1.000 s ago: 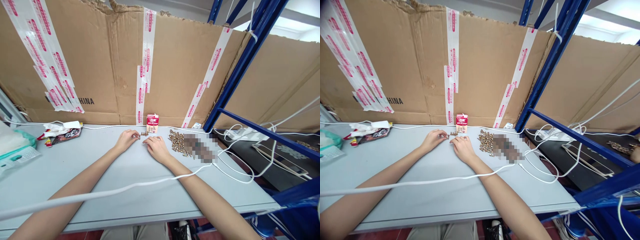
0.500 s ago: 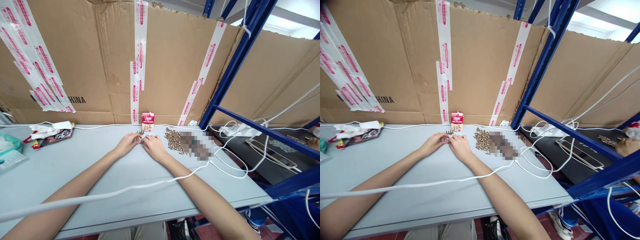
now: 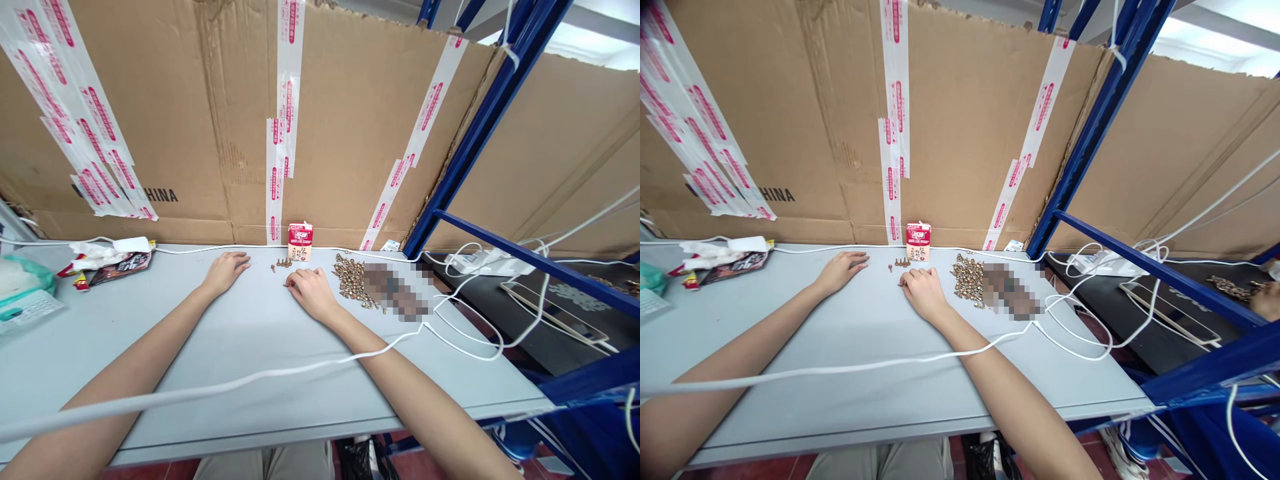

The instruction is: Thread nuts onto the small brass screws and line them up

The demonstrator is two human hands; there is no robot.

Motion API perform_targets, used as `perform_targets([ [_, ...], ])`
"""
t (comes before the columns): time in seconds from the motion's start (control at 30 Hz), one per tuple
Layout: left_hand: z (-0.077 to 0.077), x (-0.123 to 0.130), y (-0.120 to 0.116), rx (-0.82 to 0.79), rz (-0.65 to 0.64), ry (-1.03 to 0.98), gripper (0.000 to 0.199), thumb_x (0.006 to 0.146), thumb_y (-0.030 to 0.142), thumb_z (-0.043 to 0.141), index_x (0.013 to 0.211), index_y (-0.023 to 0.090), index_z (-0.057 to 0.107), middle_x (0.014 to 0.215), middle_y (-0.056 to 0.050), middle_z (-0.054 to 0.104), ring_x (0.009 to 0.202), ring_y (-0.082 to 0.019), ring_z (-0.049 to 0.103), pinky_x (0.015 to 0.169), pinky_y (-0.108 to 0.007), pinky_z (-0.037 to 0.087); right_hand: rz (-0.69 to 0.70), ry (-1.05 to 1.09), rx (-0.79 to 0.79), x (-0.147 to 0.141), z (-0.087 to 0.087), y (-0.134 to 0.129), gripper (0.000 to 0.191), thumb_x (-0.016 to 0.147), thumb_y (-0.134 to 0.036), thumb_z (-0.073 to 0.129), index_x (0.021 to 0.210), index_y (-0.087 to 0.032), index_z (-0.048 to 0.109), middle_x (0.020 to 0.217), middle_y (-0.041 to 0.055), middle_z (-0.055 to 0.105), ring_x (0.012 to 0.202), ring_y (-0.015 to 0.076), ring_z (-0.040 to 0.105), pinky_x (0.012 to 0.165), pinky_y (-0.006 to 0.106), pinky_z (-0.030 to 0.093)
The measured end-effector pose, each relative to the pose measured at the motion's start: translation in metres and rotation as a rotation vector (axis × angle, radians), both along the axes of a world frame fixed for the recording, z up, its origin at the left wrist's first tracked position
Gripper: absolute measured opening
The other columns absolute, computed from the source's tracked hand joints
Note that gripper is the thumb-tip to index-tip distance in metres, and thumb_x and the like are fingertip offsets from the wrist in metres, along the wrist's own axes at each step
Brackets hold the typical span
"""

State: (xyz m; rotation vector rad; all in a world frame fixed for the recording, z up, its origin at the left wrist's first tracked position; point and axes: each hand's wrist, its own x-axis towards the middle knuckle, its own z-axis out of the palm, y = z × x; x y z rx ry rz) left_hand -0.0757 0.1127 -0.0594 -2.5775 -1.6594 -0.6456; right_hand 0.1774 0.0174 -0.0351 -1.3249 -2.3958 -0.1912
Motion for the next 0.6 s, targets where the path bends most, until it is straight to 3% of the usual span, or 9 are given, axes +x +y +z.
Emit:
perform_targets([
  [0.2, 0.007, 0.013, -0.01, 0.088, 0.016, 0.083, 0.032, 0.087, 0.032, 0.039, 0.097, 0.02, 0.067, 0.107, -0.007, 0.064, 0.101, -0.026, 0.053, 0.088, -0.037, 0.038, -0.004, -0.012, 0.02, 0.0, 0.0, -0.001, 0.011, 0.086, -0.019, 0.047, 0.09, -0.02, 0.057, 0.089, 0.002, 0.063, 0.085, 0.0166, 0.053, 0.073, 0.031, 0.023],
  [0.37, 0.011, 0.018, -0.013, 0.104, -0.023, 0.063, 0.035, 0.085, 0.033, 0.045, 0.115, 0.019, 0.057, 0.11, -0.008, 0.062, 0.103, -0.025, 0.051, 0.086, -0.035, 0.038, -0.013, -0.013, 0.035, -0.001, -0.001, -0.001, 0.009, 0.085, -0.021, 0.05, 0.091, -0.02, 0.057, 0.091, 0.002, 0.063, 0.086, 0.0164, 0.053, 0.073, 0.031, 0.023],
  [0.47, 0.011, 0.019, -0.013, 0.099, -0.093, 0.056, 0.027, 0.085, 0.029, 0.046, 0.103, 0.021, 0.064, 0.107, -0.006, 0.064, 0.099, -0.024, 0.052, 0.085, -0.034, 0.037, -0.023, -0.008, 0.027, -0.001, -0.001, 0.0, 0.008, 0.084, -0.024, 0.054, 0.09, -0.021, 0.058, 0.09, 0.0012, 0.063, 0.086, 0.0165, 0.053, 0.073, 0.031, 0.023],
  [0.6, 0.012, 0.02, -0.014, 0.119, -0.069, 0.039, 0.021, 0.083, 0.023, 0.047, 0.086, 0.019, 0.067, 0.096, -0.006, 0.065, 0.093, -0.024, 0.053, 0.08, -0.034, 0.037, -0.043, 0.001, 0.005, -0.001, 0.0, 0.001, 0.008, 0.083, -0.025, 0.056, 0.089, -0.021, 0.059, 0.09, 0.0011, 0.064, 0.086, 0.0166, 0.054, 0.071, 0.03, 0.023],
])
